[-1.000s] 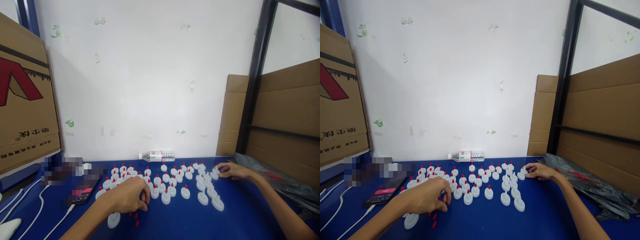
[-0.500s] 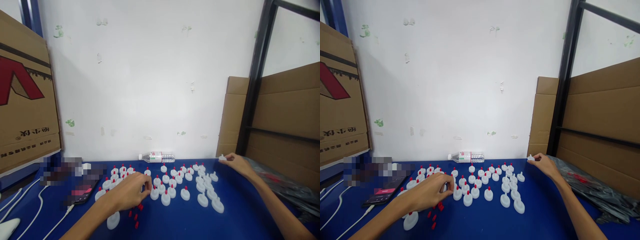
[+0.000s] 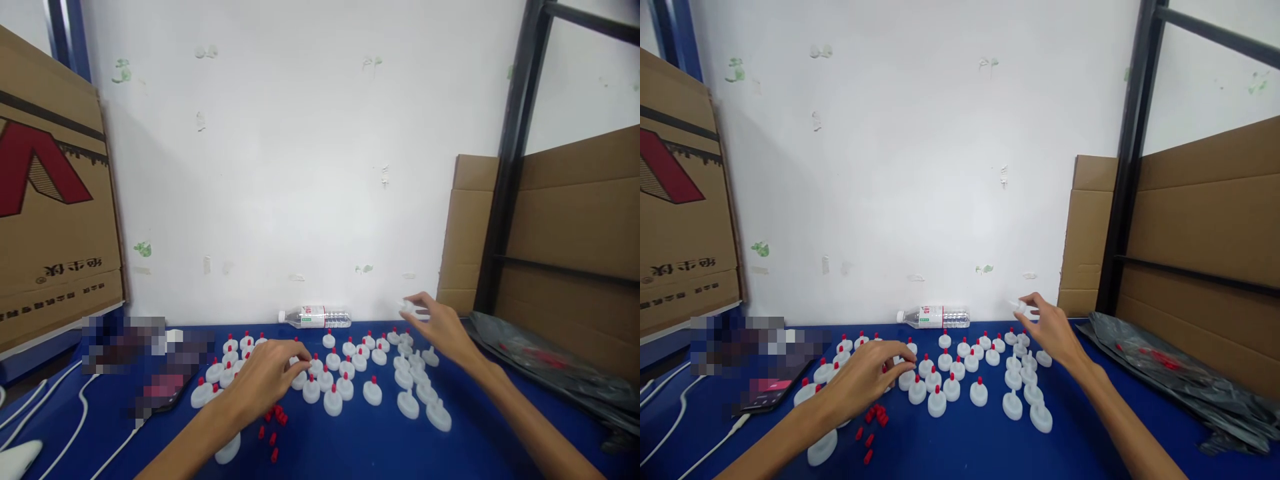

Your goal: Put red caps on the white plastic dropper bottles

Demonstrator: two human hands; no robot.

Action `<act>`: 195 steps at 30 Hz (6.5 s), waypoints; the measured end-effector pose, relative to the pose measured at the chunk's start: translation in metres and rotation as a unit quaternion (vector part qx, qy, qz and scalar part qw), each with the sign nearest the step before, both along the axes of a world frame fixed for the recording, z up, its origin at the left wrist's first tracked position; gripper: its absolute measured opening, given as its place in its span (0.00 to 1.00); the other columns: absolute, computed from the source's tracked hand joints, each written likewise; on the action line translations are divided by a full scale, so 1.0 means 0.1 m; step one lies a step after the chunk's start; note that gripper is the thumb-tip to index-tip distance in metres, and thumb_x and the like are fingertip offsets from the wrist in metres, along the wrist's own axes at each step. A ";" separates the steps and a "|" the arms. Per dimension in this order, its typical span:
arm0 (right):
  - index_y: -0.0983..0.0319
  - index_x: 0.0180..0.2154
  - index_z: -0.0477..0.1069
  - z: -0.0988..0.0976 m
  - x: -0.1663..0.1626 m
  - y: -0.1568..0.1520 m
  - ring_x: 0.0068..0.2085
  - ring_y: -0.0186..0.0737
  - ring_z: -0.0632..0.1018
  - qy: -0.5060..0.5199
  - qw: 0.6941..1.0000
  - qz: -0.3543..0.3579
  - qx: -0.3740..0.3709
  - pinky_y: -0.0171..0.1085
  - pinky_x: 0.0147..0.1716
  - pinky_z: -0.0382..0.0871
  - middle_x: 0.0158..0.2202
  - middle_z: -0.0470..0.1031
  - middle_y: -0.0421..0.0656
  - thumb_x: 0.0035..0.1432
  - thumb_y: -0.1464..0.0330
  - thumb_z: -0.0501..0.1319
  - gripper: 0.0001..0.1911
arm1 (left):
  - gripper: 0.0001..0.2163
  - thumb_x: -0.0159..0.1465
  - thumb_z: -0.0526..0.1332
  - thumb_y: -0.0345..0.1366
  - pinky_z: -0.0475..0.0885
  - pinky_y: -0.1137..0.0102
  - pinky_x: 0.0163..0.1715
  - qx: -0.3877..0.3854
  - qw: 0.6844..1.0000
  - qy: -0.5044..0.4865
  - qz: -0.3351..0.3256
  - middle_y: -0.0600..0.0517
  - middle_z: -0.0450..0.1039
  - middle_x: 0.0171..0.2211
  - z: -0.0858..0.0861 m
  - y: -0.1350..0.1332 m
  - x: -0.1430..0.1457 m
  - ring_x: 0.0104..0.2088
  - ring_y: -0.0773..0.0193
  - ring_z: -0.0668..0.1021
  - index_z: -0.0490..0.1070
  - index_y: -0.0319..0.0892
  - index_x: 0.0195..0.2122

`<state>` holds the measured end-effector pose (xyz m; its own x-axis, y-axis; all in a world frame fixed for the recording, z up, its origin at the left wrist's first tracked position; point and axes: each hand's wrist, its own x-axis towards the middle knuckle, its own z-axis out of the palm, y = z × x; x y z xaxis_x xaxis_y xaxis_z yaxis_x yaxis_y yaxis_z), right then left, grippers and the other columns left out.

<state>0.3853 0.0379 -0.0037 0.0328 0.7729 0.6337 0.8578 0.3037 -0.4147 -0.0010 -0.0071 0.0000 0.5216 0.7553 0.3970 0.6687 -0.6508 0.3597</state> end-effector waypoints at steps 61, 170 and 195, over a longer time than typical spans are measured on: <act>0.58 0.43 0.64 -0.02 -0.34 -0.08 0.45 0.49 0.81 0.027 0.991 -0.011 0.129 0.42 0.45 0.71 0.51 0.78 0.50 0.69 0.59 0.54 0.10 | 0.01 0.58 0.67 0.35 0.64 0.69 0.36 -0.082 0.983 0.161 0.024 0.55 0.78 0.34 0.21 -0.13 -0.19 0.38 0.58 0.77 0.77 0.48 0.31; 0.62 0.42 0.71 -0.15 -1.39 -0.86 0.40 0.40 0.81 -0.020 0.911 0.342 0.230 0.36 0.41 0.77 0.40 0.79 0.47 0.64 0.60 0.66 0.12 | 0.16 0.75 0.46 0.36 0.68 0.75 0.26 0.040 0.982 -0.125 -0.138 0.54 0.73 0.28 -0.23 -0.26 0.30 0.21 0.70 0.76 0.70 0.41 0.36; 0.58 0.37 0.72 0.18 -0.65 -0.41 0.47 0.49 0.77 -0.105 0.981 0.090 0.139 0.45 0.45 0.71 0.46 0.76 0.47 0.68 0.58 0.59 0.11 | 0.12 0.70 0.56 0.31 0.54 0.69 0.24 0.136 0.953 0.271 -0.013 0.51 0.77 0.27 0.13 -0.15 -0.01 0.26 0.60 0.77 0.73 0.42 0.28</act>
<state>0.3205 -0.0026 0.0139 -0.2414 0.5511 0.7988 0.8378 0.5337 -0.1150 -0.0021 -0.0220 0.0129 0.7223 0.6475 0.2428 0.6911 -0.6890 -0.2185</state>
